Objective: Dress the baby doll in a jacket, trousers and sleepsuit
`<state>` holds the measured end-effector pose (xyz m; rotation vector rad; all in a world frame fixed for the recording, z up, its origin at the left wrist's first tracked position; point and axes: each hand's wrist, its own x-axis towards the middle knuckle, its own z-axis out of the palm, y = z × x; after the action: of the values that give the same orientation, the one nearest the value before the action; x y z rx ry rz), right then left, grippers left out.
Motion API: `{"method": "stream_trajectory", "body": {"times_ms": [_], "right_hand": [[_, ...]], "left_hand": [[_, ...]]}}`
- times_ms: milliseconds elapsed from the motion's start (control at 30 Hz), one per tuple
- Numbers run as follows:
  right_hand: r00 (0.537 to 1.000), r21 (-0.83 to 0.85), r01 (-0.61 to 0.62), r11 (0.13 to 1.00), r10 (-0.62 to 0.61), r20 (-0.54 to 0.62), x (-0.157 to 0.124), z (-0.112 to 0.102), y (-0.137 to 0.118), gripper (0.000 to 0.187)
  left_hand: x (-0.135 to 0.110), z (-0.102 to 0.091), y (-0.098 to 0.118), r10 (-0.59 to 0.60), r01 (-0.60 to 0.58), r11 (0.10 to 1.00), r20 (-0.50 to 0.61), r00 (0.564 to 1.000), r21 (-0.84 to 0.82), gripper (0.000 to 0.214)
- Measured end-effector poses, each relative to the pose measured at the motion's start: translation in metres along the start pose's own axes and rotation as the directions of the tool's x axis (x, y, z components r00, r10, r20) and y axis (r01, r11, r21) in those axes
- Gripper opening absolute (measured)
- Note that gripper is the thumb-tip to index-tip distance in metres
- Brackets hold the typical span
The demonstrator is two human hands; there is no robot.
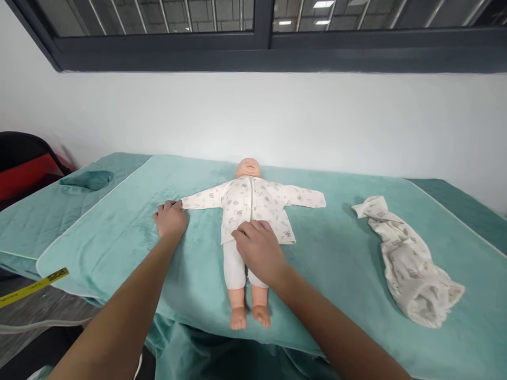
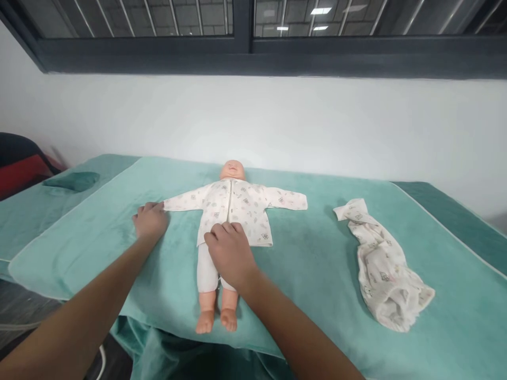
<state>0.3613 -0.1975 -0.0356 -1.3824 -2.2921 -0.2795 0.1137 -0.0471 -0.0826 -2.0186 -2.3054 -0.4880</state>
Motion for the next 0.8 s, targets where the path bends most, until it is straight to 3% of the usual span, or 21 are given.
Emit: {"method": "stream_trajectory", "body": {"times_ms": [133, 200, 300, 367, 433, 467, 533, 567, 600, 633, 800], "right_hand": [[0.998, 0.088, 0.055, 0.995, -0.056, 0.003, -0.010, -0.005, -0.007, 0.022], [1.000, 0.148, 0.021, 0.989, -0.017, -0.024, -0.020, -0.013, 0.002, 0.019], [0.985, 0.140, -0.145, 0.979, 0.156, -0.072, -0.048, -0.035, 0.044, 0.020], [0.946, 0.008, -0.312, 0.950, 0.311, -0.087, -0.075, -0.056, 0.086, 0.021], [0.859, -0.203, -0.509, 0.837, 0.510, -0.052, -0.106, -0.082, 0.132, 0.027], [0.783, -0.309, -0.599, 0.738, 0.622, -0.032, -0.121, -0.096, 0.153, 0.030], [0.558, -0.433, -0.742, 0.513, 0.829, 0.027, -0.151, -0.123, 0.183, 0.033], [0.444, -0.423, -0.792, 0.440, 0.891, 0.096, -0.164, -0.134, 0.191, 0.034], [0.391, -0.360, -0.834, 0.418, 0.908, 0.148, -0.175, -0.144, 0.195, 0.035], [0.371, -0.286, -0.871, 0.400, 0.916, 0.152, -0.184, -0.152, 0.194, 0.036], [0.470, 0.162, -0.865, 0.474, 0.880, -0.065, -0.191, -0.168, 0.157, 0.036]], "left_hand": [[0.000, 0.001, -0.001, -0.002, 0.002, 1.000, -0.012, 1.000, -0.020, 0.047], [-0.001, 0.000, -0.002, -0.003, 0.003, 0.999, -0.017, 1.000, -0.032, 0.048], [-0.001, 0.000, -0.003, -0.008, 0.008, 0.999, -0.019, 1.000, -0.042, 0.050], [-0.001, -0.001, -0.003, -0.010, 0.008, 0.999, -0.027, 1.000, -0.050, 0.052], [-0.002, -0.002, -0.004, -0.009, 0.006, 0.998, -0.039, 0.999, -0.070, 0.054], [-0.003, -0.004, -0.004, -0.007, 0.003, 0.997, -0.047, 0.999, -0.083, 0.056], [-0.006, -0.007, -0.004, 0.010, -0.019, 0.994, -0.081, 0.997, -0.106, 0.057], [-0.008, -0.008, -0.004, 0.030, -0.042, 0.993, -0.104, 0.994, -0.110, 0.056], [-0.010, -0.010, -0.004, 0.063, -0.077, 0.991, -0.127, 0.990, -0.107, 0.055], [-0.013, -0.011, -0.003, 0.112, -0.127, 0.987, -0.144, 0.983, -0.096, 0.054], [-0.027, -0.017, 0.012, 0.433, -0.441, 0.897, -0.133, 0.891, -0.030, 0.053]]}}
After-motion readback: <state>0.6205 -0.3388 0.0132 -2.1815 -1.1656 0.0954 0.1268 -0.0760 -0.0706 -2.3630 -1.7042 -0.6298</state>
